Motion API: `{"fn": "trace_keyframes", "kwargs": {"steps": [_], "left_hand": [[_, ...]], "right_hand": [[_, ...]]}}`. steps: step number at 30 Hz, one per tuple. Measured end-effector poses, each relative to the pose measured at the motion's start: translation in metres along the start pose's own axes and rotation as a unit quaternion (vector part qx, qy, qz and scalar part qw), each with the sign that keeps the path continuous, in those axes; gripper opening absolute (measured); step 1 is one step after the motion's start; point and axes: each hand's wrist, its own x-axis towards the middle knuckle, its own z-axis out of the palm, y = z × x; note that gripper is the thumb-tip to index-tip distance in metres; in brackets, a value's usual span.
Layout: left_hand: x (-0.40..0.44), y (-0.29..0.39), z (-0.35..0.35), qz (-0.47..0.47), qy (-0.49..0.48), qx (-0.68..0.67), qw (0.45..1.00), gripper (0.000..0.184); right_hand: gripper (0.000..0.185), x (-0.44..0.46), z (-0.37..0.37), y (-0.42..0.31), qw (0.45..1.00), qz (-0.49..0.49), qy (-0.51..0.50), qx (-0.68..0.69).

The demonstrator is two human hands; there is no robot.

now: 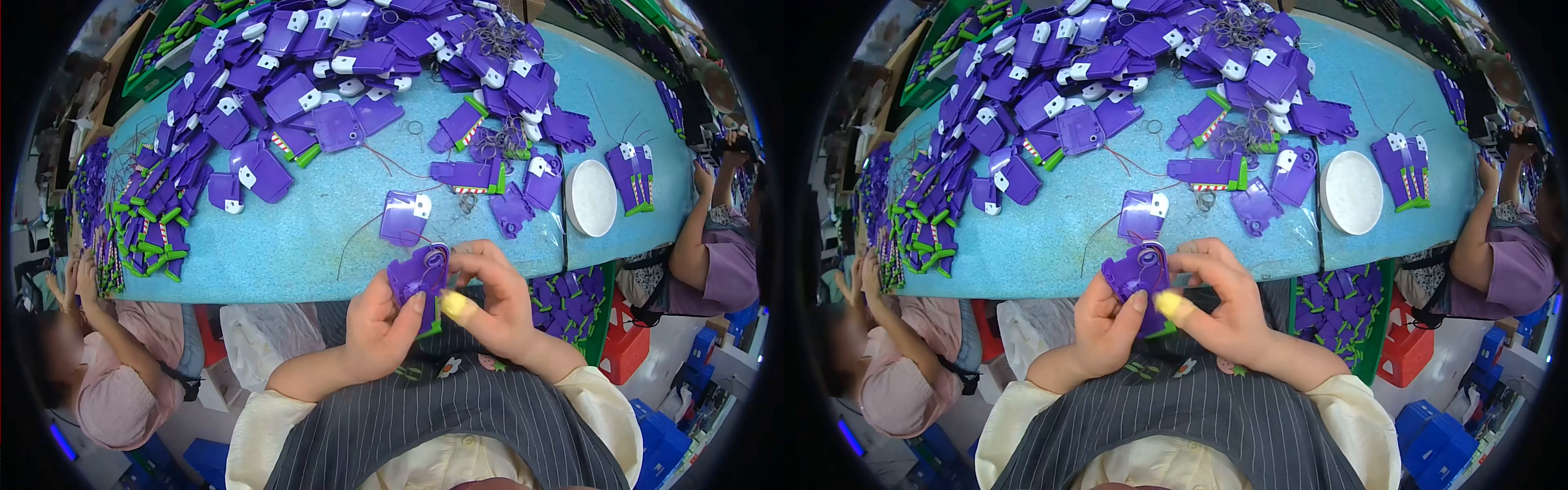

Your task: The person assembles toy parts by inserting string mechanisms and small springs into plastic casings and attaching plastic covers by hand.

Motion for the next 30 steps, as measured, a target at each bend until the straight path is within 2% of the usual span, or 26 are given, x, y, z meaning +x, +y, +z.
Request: {"fn": "trace_keyframes", "kwargs": {"steps": [1, 2, 3, 4, 11, 13, 14, 16, 17, 19, 20, 24, 27, 29, 30], "left_hand": [[-0.001, -0.002, -0.003, -0.001, -0.001, 0.000, 1.000, 0.037], [-0.002, -0.002, -0.007, 0.077, 0.005, 0.170, 0.982, 0.035], [-0.001, -0.002, -0.009, 0.152, 0.011, 0.335, 0.930, 0.034], [0.001, -0.001, -0.006, 0.209, 0.043, 0.373, 0.903, 0.032], [-0.001, 0.002, -0.004, 0.224, 0.035, 0.400, 0.888, 0.034], [-0.005, -0.003, -0.005, 0.143, 0.030, 0.314, 0.938, 0.032], [-0.007, -0.003, -0.004, 0.142, 0.029, 0.315, 0.938, 0.032], [-0.008, -0.002, 0.001, 0.036, 0.018, 0.045, 0.998, 0.035], [-0.008, -0.005, 0.003, 0.036, 0.017, 0.047, 0.998, 0.035], [-0.007, -0.011, 0.006, 0.023, 0.019, -0.068, 0.997, 0.037], [-0.007, -0.013, 0.005, 0.023, 0.019, -0.066, 0.997, 0.037], [-0.010, -0.014, -0.001, 0.030, -0.004, -0.050, 0.998, 0.039], [-0.010, -0.013, -0.007, 0.035, -0.009, -0.037, 0.999, 0.039], [-0.011, -0.013, -0.010, 0.040, -0.009, -0.035, 0.999, 0.039], [-0.009, -0.012, -0.011, 0.036, -0.004, -0.043, 0.998, 0.039]], "right_hand": [[0.030, 0.003, 0.006, -0.007, 0.998, -0.016, 0.024, -0.059], [0.030, 0.004, 0.010, -0.007, 0.998, -0.016, 0.025, -0.059], [0.029, 0.006, 0.013, -0.006, 0.996, -0.025, 0.040, -0.072], [0.028, 0.007, 0.015, -0.006, 0.994, -0.033, 0.055, -0.085], [0.025, 0.004, 0.020, -0.004, 0.994, -0.024, 0.068, -0.082], [0.024, 0.002, 0.018, -0.001, 0.992, -0.044, 0.066, -0.097], [0.024, 0.001, 0.019, -0.001, 0.992, -0.044, 0.067, -0.096], [0.026, -0.001, 0.021, -0.002, 0.994, -0.039, 0.058, -0.080], [0.026, -0.002, 0.026, -0.001, 0.994, -0.040, 0.059, -0.078], [0.025, -0.005, 0.038, 0.004, 0.995, 0.035, 0.074, 0.065], [0.023, -0.005, 0.038, 0.007, 0.998, 0.011, 0.051, 0.031], [0.021, -0.002, 0.037, 0.002, 0.999, 0.021, 0.035, 0.005], [0.020, 0.001, 0.039, 0.002, 0.999, 0.039, 0.028, 0.022], [0.019, 0.001, 0.045, 0.006, 0.988, 0.098, 0.038, 0.116], [0.019, 0.002, 0.048, 0.007, 0.988, 0.099, 0.036, 0.116]]}}
